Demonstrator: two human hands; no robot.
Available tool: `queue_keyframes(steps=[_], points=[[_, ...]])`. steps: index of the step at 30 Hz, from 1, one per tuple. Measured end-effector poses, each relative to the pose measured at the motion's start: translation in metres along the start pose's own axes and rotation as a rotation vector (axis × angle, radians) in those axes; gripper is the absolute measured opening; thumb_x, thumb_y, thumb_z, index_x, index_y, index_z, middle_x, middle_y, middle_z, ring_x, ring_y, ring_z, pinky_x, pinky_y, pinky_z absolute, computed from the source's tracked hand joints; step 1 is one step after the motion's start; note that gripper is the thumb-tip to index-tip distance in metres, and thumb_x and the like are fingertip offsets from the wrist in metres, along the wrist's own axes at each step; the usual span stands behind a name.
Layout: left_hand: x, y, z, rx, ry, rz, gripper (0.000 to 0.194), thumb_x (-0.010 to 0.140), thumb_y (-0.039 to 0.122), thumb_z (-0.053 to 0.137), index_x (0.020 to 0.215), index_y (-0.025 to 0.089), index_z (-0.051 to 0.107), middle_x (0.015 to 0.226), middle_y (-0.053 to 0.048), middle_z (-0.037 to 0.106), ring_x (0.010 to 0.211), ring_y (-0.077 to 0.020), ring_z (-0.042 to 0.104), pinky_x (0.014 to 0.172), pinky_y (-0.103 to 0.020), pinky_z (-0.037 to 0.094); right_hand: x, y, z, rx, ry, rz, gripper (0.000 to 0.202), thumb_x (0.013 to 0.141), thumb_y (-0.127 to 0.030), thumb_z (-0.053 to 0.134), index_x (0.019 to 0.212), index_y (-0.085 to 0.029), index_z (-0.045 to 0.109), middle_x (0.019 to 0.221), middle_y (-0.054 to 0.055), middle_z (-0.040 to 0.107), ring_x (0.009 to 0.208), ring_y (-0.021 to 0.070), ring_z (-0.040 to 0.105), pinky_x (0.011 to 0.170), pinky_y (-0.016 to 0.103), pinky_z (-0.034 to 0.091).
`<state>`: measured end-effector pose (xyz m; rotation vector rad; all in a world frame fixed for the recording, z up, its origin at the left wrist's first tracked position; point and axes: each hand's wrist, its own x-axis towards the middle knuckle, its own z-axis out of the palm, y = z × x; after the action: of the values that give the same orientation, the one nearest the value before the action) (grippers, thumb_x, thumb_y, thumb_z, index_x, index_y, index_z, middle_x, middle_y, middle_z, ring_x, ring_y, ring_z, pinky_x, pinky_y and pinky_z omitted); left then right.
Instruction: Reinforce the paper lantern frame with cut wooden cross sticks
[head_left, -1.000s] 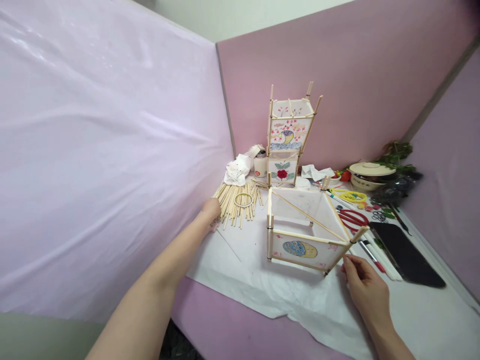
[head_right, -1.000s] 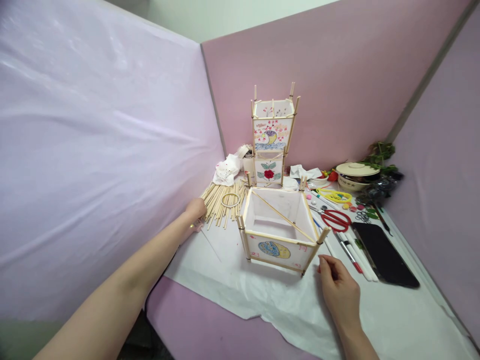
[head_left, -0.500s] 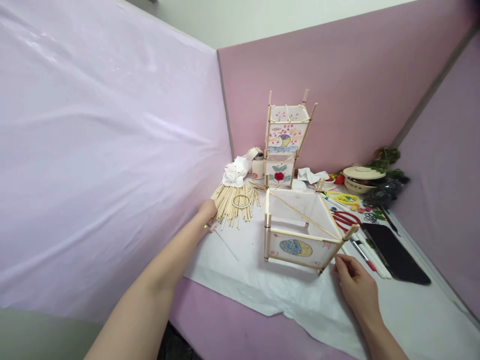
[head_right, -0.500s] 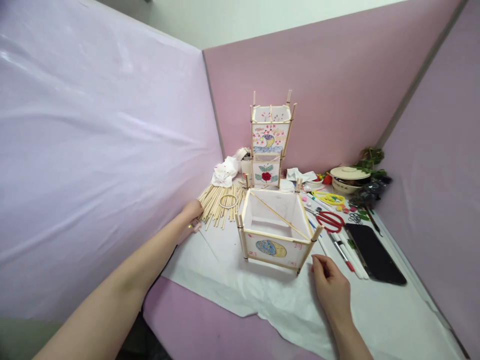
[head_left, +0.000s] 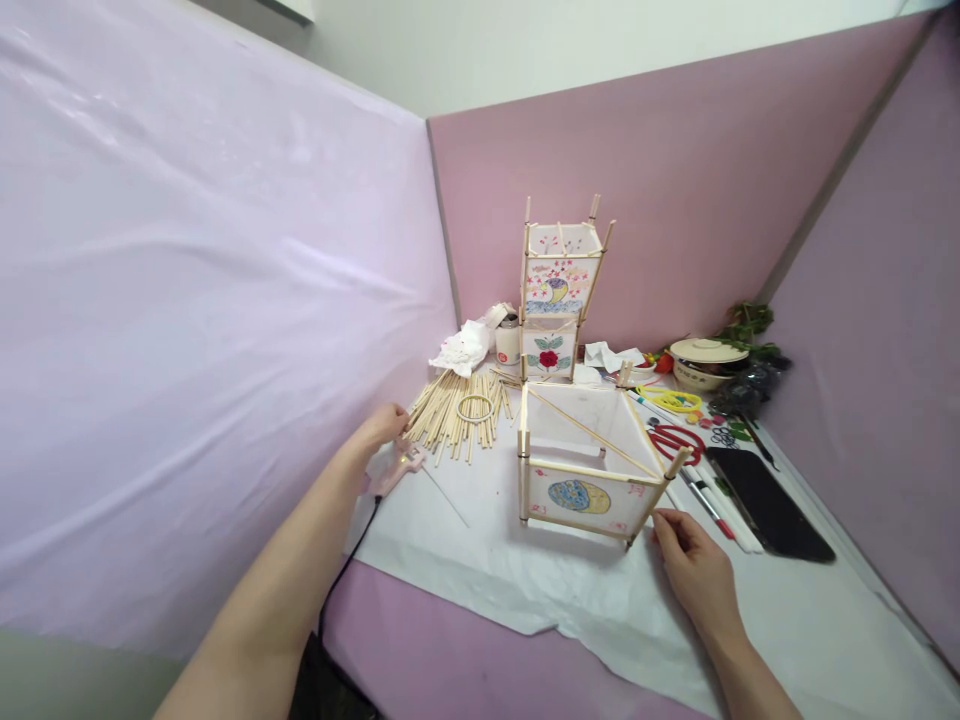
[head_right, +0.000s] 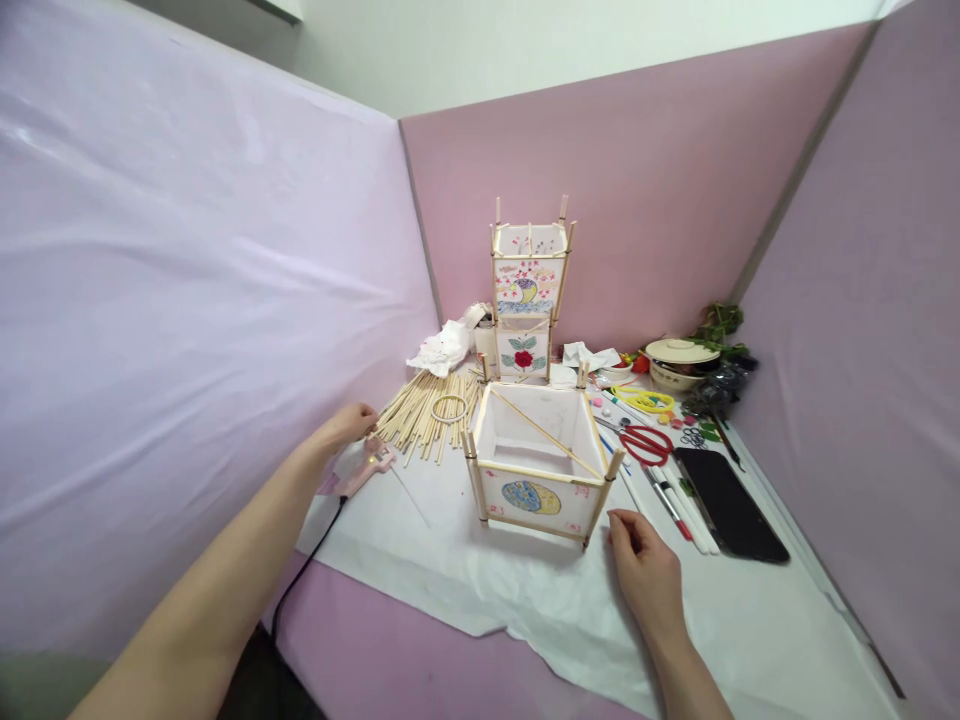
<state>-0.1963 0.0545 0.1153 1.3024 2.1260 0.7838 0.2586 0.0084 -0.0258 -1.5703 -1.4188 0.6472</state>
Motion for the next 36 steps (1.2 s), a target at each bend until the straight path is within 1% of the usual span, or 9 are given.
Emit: queue_keyframes(steps=[4, 8, 12, 16, 19, 25, 30, 33, 36], points=[[-0.001, -0.012, -0.012, -0.154, -0.03, -0.067, 0.022, 0.07, 0.028, 0.067, 0.087, 0.015, 0.062, 0.071, -0.001, 0.063, 0.07, -0.0153, 0.06, 0.057, -0.022, 0.045, -0.001, -0.002, 0.0, 0.001, -0.011, -0.016, 0.037, 0.082, -0.051, 0.051, 0.09, -0.018, 0.066, 0.078, 0.006, 0.07, 0.069, 0.0207, 0.063, 0.068, 0.03, 0.047], [-0.012, -0.025, -0.012, -0.379, -0.062, -0.077, 0.032, 0.072, 0.025, 0.067, 0.101, 0.016, 0.06, 0.076, -0.002, 0.061, 0.064, -0.0098, 0.056, 0.058, -0.02, 0.045, -0.001, -0.004, -0.001, -0.019, -0.018, -0.005, 0.036, 0.081, -0.051, 0.052, 0.09, -0.018, 0.066, 0.075, 0.004, 0.069, 0.069, 0.0202, 0.063, 0.069, 0.029, 0.047], [-0.018, -0.024, -0.013, -0.616, -0.038, -0.021, 0.03, 0.076, 0.017, 0.063, 0.105, 0.014, 0.056, 0.076, 0.0, 0.055, 0.055, -0.0046, 0.047, 0.056, -0.017, 0.044, -0.002, -0.002, -0.001, -0.024, -0.018, -0.006, 0.038, 0.081, -0.051, 0.052, 0.09, -0.017, 0.066, 0.073, 0.005, 0.068, 0.067, 0.0202, 0.062, 0.067, 0.029, 0.047], [-0.034, -0.008, -0.017, -0.815, -0.027, 0.055, 0.028, 0.075, 0.013, 0.063, 0.102, 0.013, 0.056, 0.074, 0.001, 0.051, 0.049, -0.0017, 0.038, 0.045, -0.013, 0.034, -0.003, -0.001, -0.001, 0.042, 0.023, 0.023, 0.038, 0.081, -0.051, 0.055, 0.092, -0.017, 0.065, 0.073, 0.003, 0.066, 0.065, 0.0183, 0.059, 0.065, 0.029, 0.046], [-0.06, 0.014, -0.023, -0.963, -0.038, 0.162, 0.031, 0.072, 0.014, 0.067, 0.102, 0.012, 0.059, 0.074, 0.001, 0.051, 0.047, -0.0009, 0.035, 0.041, -0.012, 0.027, -0.005, -0.007, -0.007, 0.156, 0.19, 0.051, 0.036, 0.081, -0.049, 0.059, 0.094, -0.017, 0.065, 0.073, 0.002, 0.063, 0.063, 0.0156, 0.056, 0.063, 0.027, 0.044], [-0.1, 0.058, -0.036, -0.794, -0.059, 0.327, 0.033, 0.077, 0.024, 0.067, 0.109, 0.016, 0.062, 0.078, 0.0, 0.054, 0.048, -0.002, 0.036, 0.044, -0.015, 0.03, -0.001, -0.056, -0.04, 0.34, 0.482, 0.002, 0.03, 0.081, -0.044, 0.063, 0.095, -0.018, 0.065, 0.071, 0.0, 0.06, 0.06, 0.0122, 0.053, 0.059, 0.026, 0.043], [-0.065, 0.048, -0.02, -0.526, 0.049, 0.319, 0.036, 0.08, 0.025, 0.058, 0.115, 0.017, 0.059, 0.081, -0.001, 0.055, 0.055, -0.0066, 0.047, 0.049, -0.018, 0.037, 0.004, -0.087, -0.057, 0.371, 0.502, -0.102, 0.027, 0.082, -0.043, 0.063, 0.094, -0.02, 0.064, 0.071, 0.0, 0.059, 0.057, 0.0121, 0.051, 0.055, 0.027, 0.042], [-0.033, 0.031, -0.003, -0.373, 0.178, 0.153, 0.032, 0.079, 0.016, 0.051, 0.109, 0.012, 0.06, 0.074, -0.001, 0.056, 0.054, -0.009, 0.048, 0.05, -0.021, 0.039, 0.001, -0.084, -0.055, 0.323, 0.444, -0.101, 0.03, 0.082, -0.046, 0.062, 0.095, -0.019, 0.064, 0.071, 0.0, 0.059, 0.058, 0.0129, 0.051, 0.056, 0.028, 0.043], [-0.017, 0.018, 0.006, -0.357, 0.208, 0.089, 0.028, 0.077, 0.013, 0.049, 0.1, 0.008, 0.062, 0.068, -0.001, 0.055, 0.051, -0.0099, 0.046, 0.049, -0.022, 0.038, -0.004, -0.076, -0.051, 0.28, 0.4, -0.071, 0.033, 0.081, -0.048, 0.062, 0.095, -0.018, 0.064, 0.07, 0.0, 0.059, 0.061, 0.0144, 0.053, 0.058, 0.03, 0.044]])
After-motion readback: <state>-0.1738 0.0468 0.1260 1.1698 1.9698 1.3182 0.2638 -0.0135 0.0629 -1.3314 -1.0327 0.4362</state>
